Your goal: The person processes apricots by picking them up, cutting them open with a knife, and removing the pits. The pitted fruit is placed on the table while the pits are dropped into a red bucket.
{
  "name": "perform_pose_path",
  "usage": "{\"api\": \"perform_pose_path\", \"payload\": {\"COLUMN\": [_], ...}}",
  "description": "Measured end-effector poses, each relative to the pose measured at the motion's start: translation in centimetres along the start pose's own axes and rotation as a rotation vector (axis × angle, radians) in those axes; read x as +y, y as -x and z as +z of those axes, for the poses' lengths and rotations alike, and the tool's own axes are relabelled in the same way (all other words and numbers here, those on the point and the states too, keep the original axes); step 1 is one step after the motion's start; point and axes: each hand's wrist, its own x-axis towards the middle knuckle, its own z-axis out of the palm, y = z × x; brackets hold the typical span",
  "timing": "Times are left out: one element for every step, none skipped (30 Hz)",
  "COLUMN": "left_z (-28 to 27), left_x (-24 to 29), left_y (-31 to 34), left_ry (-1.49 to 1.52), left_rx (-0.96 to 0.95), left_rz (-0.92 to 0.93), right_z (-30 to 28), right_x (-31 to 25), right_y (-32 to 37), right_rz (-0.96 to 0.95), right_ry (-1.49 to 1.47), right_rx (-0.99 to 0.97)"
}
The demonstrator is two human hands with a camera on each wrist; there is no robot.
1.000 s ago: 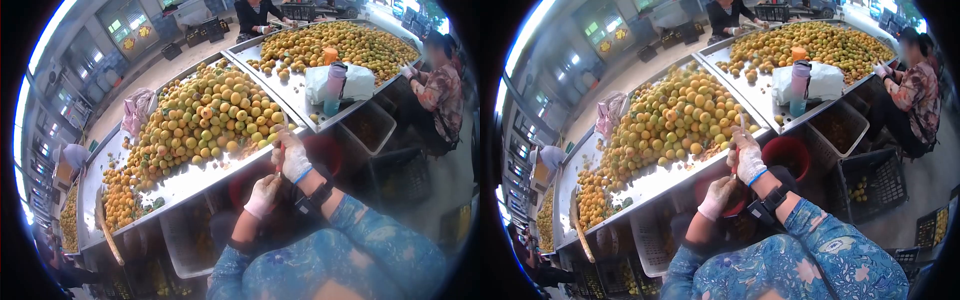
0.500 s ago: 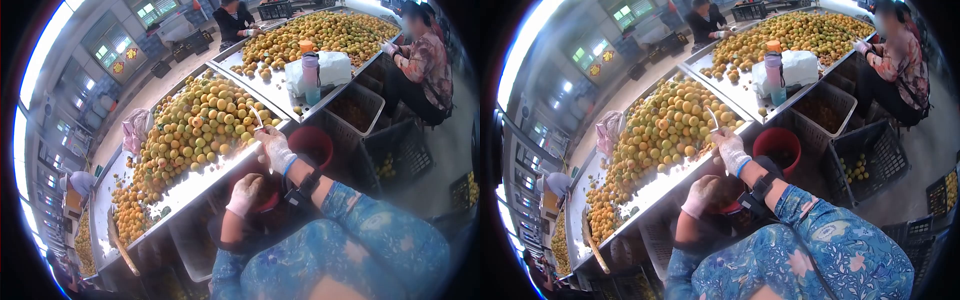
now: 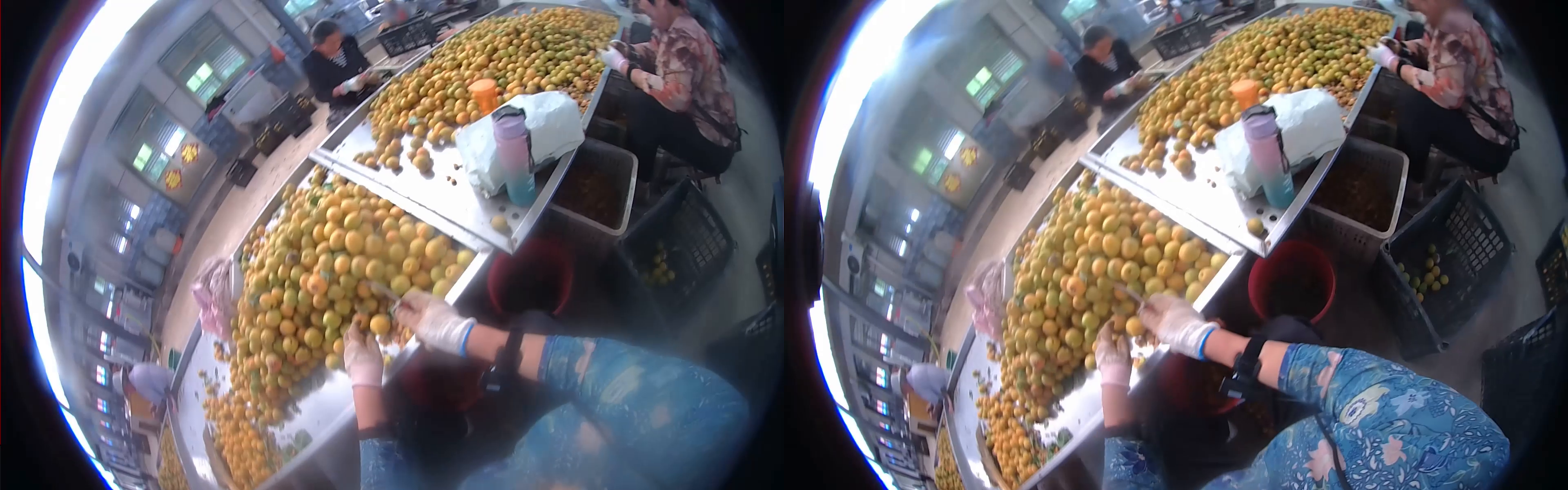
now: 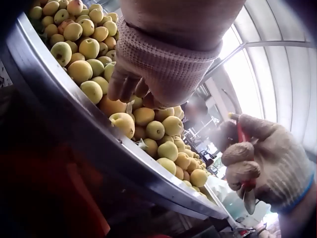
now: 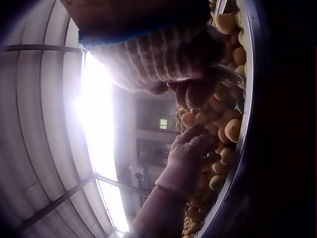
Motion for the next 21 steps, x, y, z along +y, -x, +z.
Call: {"api": "perform_pose_path", "payload": {"left_z": [1.4,1.5,2.5,2.8,3.5,3.4,3.0,3.1,3.0,2.5,2.3,2.4,2.5,2.5,1.8,1.8,2.2,2.4,1.9,1.5,1.7], "left_x": [-1.5,-1.0,-1.5,-1.4,-1.4,-0.7,0.1,-0.7,-1.2,-1.3,-1.1,-0.7,-0.3,0.1,1.0,1.1,0.3,-0.6,-0.7,-0.8,-1.3], "left_y": [-1.4,-2.1,-2.9,-3.4,-4.1,-4.4,-4.1,-4.0,-3.7,-3.4,-3.4,-3.3,-2.8,-1.9,-1.5,-0.9,-0.7,-0.4,0.1,0.4,0.9], "left_ry": [-0.011,-0.06,-0.13,-0.185,-0.259,-0.338,-0.348,-0.379,-0.381,-0.313,-0.242,-0.237,-0.186,-0.134,-0.099,0.088,0.433,0.775,1.032,1.287,1.547], "left_rx": [0.017,-0.025,-0.097,-0.201,-0.3,-0.405,-0.422,-0.406,-0.43,-0.404,-0.364,-0.357,-0.265,-0.177,-0.215,-0.217,-0.226,-0.214,-0.188,-0.148,-0.143], "left_rz": [0.091,0.108,0.12,0.107,0.043,-0.028,-0.062,0.028,0.023,0.093,0.164,0.159,0.103,0.038,-0.054,-0.179,-0.347,-0.516,-0.506,-0.482,-0.492], "right_z": [1.5,1.6,2.5,2.4,2.1,2.0,2.2,2.7,2.8,2.4,2.4,2.4,2.5,2.5,2.5,2.6,2.7,2.7,3.7,2.6,2.9], "right_x": [2.0,0.6,1.8,1.5,1.4,1.1,1.4,1.8,2.2,1.6,2.0,2.4,3.0,3.7,4.0,3.9,3.9,3.9,5.3,3.0,3.4], "right_y": [-2.0,-1.9,-3.3,-3.5,-3.7,-3.5,-3.9,-4.3,-4.3,-4.2,-4.4,-4.7,-4.8,-4.9,-5.0,-4.7,-4.5,-4.5,-5.0,-3.6,-3.8], "right_rz": [-0.188,-0.186,-0.158,-0.154,-0.098,-0.035,0.03,0.044,0.082,0.108,0.107,0.064,0.025,0.034,0.027,0.024,0.027,0.034,-0.061,-0.021,-0.023], "right_ry": [-0.011,0.003,-0.126,-0.147,-0.111,-0.08,-0.113,-0.196,-0.258,-0.313,-0.307,-0.212,-0.118,-0.111,-0.136,-0.166,-0.275,-0.284,-0.414,-0.383,-0.38], "right_rx": [0.083,0.087,0.028,0.007,-0.002,-0.018,-0.058,-0.07,-0.105,-0.143,-0.145,-0.119,-0.097,-0.112,-0.102,-0.099,-0.106,-0.104,-0.079,-0.083,-0.099]}}
